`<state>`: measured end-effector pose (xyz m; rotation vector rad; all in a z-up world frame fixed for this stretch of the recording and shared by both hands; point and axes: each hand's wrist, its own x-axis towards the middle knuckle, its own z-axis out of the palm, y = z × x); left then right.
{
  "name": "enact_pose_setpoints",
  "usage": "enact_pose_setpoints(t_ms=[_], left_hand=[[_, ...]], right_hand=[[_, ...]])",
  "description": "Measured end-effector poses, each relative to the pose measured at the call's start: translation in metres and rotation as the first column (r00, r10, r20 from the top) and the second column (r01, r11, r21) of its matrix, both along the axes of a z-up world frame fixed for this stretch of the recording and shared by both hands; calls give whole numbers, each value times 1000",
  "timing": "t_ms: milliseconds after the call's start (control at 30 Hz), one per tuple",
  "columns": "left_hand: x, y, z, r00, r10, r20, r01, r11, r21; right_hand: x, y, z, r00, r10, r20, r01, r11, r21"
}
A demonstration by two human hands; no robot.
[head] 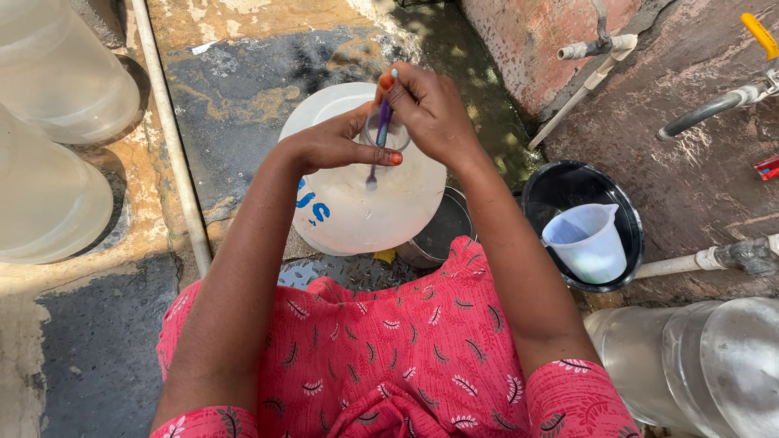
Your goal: The person cleans a large water jug by pouring water into it from a pitcher, shaking it vigorously to rinse the interior, and then scrubbing the neck and internal rim with a purple toothbrush.
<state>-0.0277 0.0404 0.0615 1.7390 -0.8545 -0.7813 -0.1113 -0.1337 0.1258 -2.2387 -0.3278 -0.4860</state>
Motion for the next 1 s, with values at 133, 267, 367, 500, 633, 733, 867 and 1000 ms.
enact_pose_setpoints(t_ms=[133,267,367,500,633,733,867,1000], left_hand=[[-1,3,3,999,-37,22,38,999,-19],[1,5,5,1000,-4,5,4,1000,30],[0,4,3,999,-3,-42,3,1000,8],[0,2,4,997,60,-38,-58,997,53],[-2,3,6,999,24,-39,-23,999,43],[-2,6,6,999,9,-40,-7,999,50],[0,9,4,995,-42,-86,42,999,-7],[1,11,5,997,10,82,-16,997,74]], right_hand=[[-21,-34,35,997,6,79,-27,965,260],[-37,-43,46,975,87,202,-132,966,222],[-20,-13,19,989,55,134,-67,994,87],[-5,8,5,999,-31,43,35,996,-84],[-28,-15,35,992,14,129,-35,986,160],[-45,-27,48,975,26,223,-76,973,220],[-29,-5,27,978,-5,208,-6,998,55],[-8,19,5,986,-46,160,74,981,-180]])
